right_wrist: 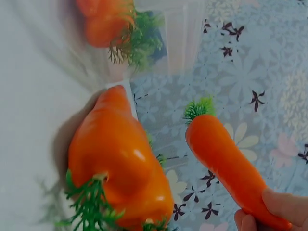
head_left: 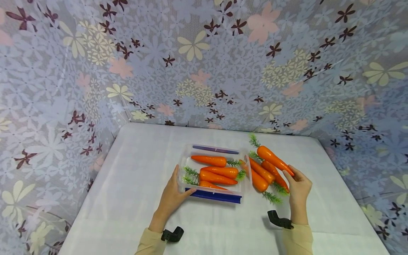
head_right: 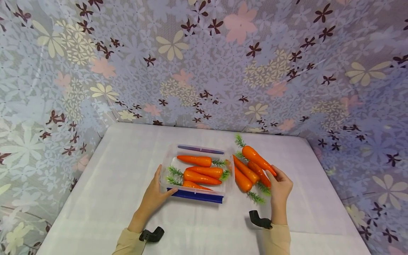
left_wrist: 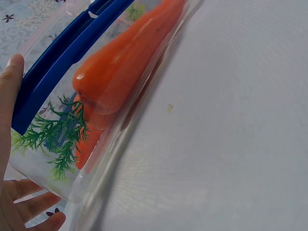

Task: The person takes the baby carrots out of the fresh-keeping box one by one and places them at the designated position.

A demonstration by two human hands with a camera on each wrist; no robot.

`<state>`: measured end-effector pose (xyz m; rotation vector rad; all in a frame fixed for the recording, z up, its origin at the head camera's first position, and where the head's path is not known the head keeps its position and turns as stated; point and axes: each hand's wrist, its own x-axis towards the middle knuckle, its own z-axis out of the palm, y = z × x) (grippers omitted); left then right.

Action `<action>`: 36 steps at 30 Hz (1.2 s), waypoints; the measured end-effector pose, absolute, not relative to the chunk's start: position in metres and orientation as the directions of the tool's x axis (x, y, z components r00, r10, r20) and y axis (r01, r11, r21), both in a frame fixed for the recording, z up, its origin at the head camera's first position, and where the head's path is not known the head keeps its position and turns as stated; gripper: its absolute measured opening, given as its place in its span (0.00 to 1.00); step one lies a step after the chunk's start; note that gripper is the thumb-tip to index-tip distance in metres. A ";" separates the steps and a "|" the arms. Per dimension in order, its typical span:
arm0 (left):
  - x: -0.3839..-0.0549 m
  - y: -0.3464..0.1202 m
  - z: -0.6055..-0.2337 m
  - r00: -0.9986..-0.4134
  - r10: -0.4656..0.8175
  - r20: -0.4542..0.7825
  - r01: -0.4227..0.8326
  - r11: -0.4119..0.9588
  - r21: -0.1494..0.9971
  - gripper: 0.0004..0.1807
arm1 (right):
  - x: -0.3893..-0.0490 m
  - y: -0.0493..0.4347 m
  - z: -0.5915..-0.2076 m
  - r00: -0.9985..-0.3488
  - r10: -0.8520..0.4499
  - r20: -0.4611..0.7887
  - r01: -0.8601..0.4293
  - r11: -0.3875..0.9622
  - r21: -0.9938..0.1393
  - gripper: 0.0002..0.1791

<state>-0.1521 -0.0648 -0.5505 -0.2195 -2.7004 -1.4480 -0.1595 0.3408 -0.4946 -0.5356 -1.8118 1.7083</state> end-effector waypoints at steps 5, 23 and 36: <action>-0.151 -0.065 -0.548 -0.987 0.102 0.123 0.159 0.540 0.827 0.59 | -0.158 0.348 -0.499 -0.717 0.685 0.133 -0.101 0.087 -0.991 0.22; -0.150 -0.065 -0.545 -0.987 0.106 0.119 0.157 0.542 0.826 0.59 | -0.152 0.365 -0.513 -0.655 0.755 0.032 0.001 0.043 -0.999 0.23; -0.149 -0.065 -0.545 -0.988 0.101 0.116 0.152 0.542 0.827 0.59 | -0.150 0.373 -0.528 -0.639 0.769 0.033 0.011 0.051 -0.999 0.22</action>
